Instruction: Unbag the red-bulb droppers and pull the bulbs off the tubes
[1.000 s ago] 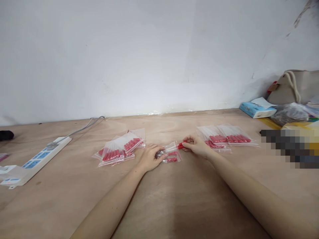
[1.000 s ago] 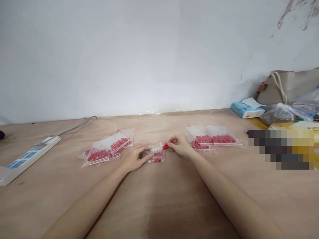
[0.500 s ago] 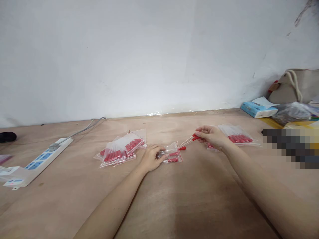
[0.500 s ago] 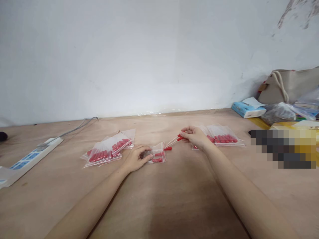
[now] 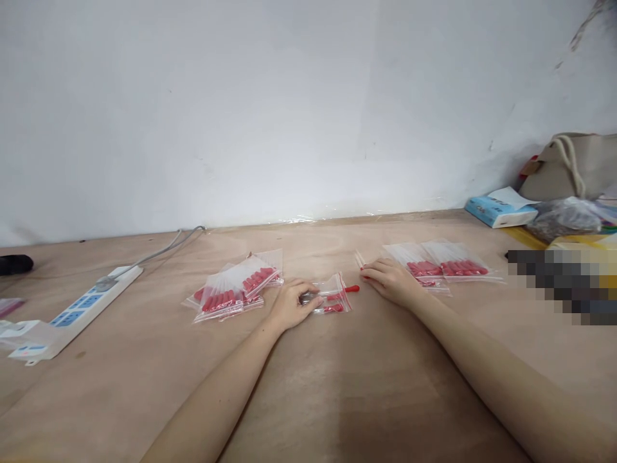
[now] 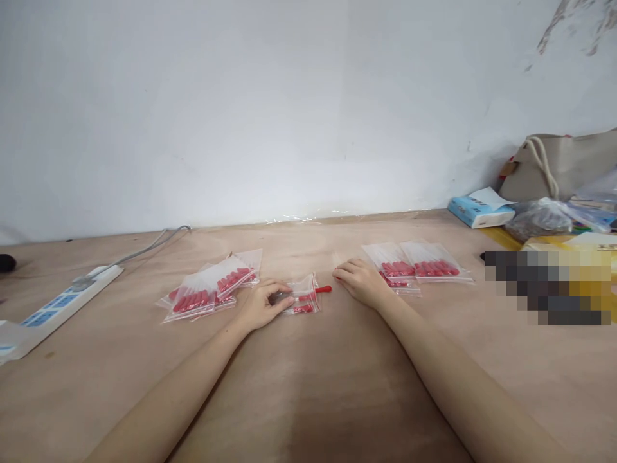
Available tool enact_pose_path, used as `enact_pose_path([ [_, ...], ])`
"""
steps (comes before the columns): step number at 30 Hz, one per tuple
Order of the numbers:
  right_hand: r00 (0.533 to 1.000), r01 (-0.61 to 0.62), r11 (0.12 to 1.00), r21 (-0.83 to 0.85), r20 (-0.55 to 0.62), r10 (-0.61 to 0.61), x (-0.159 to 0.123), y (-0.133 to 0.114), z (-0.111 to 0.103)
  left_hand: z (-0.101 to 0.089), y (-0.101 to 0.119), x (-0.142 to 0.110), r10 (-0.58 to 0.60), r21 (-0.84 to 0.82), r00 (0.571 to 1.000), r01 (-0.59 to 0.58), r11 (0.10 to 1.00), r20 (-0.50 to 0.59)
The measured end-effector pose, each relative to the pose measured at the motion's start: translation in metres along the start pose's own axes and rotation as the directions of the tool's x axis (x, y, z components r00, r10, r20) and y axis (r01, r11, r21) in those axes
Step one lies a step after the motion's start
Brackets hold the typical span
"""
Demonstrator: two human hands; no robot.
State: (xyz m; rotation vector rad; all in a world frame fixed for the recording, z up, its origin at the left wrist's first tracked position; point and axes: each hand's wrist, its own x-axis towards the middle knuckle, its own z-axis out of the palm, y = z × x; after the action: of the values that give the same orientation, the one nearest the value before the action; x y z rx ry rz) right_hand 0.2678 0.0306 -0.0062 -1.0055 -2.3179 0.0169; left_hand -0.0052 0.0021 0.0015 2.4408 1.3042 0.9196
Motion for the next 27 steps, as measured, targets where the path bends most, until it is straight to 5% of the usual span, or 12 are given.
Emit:
enact_pose_path([
  [8,0.995,0.080,0.994,-0.074,0.066,-0.075,-0.004,-0.002,-0.002,-0.001,0.002,0.001,-0.007,-0.007,1.000,0.007,1.000,0.012],
  [14,0.999,-0.004,0.998,-0.066,-0.045,0.001,0.000,-0.018,-0.004,-0.003,0.003,0.001,-0.017,0.017,1.000,0.016,1.000,0.019],
  [20,0.993,-0.041,0.991,-0.129,0.107,0.055,0.004,-0.037,-0.003,-0.003,0.004,0.002,-0.013,0.021,1.000,0.013,1.000,0.020],
  [27,0.990,-0.091,0.966,-0.243,0.083,0.115,0.005,-0.039,0.004,-0.008,0.010,0.001,-0.019,0.057,1.000,0.018,0.998,0.013],
])
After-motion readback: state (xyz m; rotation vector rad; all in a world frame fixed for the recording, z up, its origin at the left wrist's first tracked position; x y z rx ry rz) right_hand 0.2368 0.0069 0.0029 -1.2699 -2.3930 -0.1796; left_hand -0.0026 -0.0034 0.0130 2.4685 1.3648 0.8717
